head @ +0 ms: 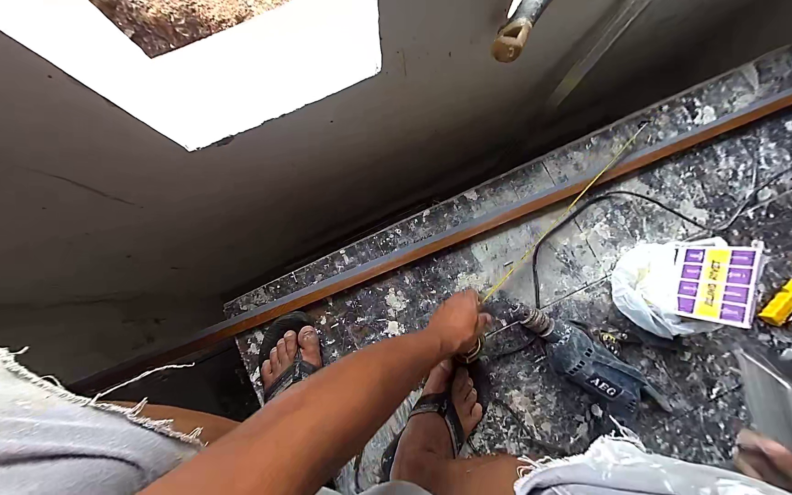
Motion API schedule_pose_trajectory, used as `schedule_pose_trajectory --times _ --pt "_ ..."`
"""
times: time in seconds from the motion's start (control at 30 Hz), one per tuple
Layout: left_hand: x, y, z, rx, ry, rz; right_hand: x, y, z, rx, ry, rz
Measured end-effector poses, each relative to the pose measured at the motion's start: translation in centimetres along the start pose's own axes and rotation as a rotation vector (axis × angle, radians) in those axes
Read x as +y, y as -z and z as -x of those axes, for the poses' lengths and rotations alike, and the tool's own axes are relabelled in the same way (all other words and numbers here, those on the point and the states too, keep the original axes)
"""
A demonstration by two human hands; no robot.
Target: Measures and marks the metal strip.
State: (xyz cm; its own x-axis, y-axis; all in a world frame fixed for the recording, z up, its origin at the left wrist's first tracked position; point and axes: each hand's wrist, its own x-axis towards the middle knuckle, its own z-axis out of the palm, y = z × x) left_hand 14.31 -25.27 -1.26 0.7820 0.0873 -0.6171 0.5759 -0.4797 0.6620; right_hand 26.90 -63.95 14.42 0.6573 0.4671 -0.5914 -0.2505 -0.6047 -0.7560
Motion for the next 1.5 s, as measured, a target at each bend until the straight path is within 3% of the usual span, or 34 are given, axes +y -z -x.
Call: schedule_pose_trajectory --times 0.1,0.23,0.3,0.37,0.43,0.5,0.57,0.63,0.7,0.8,1.0,1.1,1.2,1.33,1.5 --pt "-0.2 2.8 -1.4 -0.066 -0.038 -0.111 -2.8 -9.5 -3.6 0.001 0.034 -0.236" --pt "-1.4 5.4 -2.4 -0.201 -0.06 -0.122 -7.2 -21.1 -8.0 -0.176 0.1 -0.346" --pt "-2.1 6.1 -2.1 -0.216 -0.012 0.041 -6.8 -24.8 -9.8 -0.178 0.102 -0.308" --pt "-1.8 6.4 -1.1 -0.178 0.052 0.407 -5.9 -26.8 -11.3 -0.135 0.087 -0.275" --pt "-0.2 7.5 0.1 -0.208 0.031 0.723 -6.3 -27.6 -12.1 -0.084 0.069 -0.215" --pt "1.3 8.7 1.0 -0.243 -0.122 0.793 -7.5 -28.2 -12.2 -0.062 0.11 -0.159" --pt "3.4 10.2 2.2 -0.147 -0.176 0.784 -8.8 -28.8 -12.4 -0.073 0.232 -0.089" --pt "6.7 12.4 3.9 0.035 -0.125 0.732 -9.1 -28.9 -12.6 -0.107 0.382 0.218" --pt "6.2 16.2 2.1 -0.004 -0.316 0.722 -7.5 -29.2 -12.8 -0.101 0.492 0.649" --pt "6.2 22.2 1.8 -0.026 -0.376 0.469 -2.3 -29.7 -13.5 0.006 0.472 0.959" --pt "3.6 29.0 5.3 -0.141 -0.188 -0.13 2.3 -28.7 -14.4 0.172 0.565 0.91" --pt "-1.0 29.1 6.1 -0.143 -0.206 -0.432 1.4 -28.0 -14.5 0.171 0.505 1.056" --pt "-6.5 26.6 5.2 -0.188 -0.194 -0.583 1.2 -28.1 -14.5 0.155 0.522 1.188" --pt "-11.0 22.5 3.7 -0.239 -0.073 -0.631 0.4 -29.0 -15.4 0.106 0.676 1.194" --pt "-13.4 20.3 3.0 -0.178 -0.016 -0.587 -2.0 -29.3 -16.8 -0.157 0.67 1.282"
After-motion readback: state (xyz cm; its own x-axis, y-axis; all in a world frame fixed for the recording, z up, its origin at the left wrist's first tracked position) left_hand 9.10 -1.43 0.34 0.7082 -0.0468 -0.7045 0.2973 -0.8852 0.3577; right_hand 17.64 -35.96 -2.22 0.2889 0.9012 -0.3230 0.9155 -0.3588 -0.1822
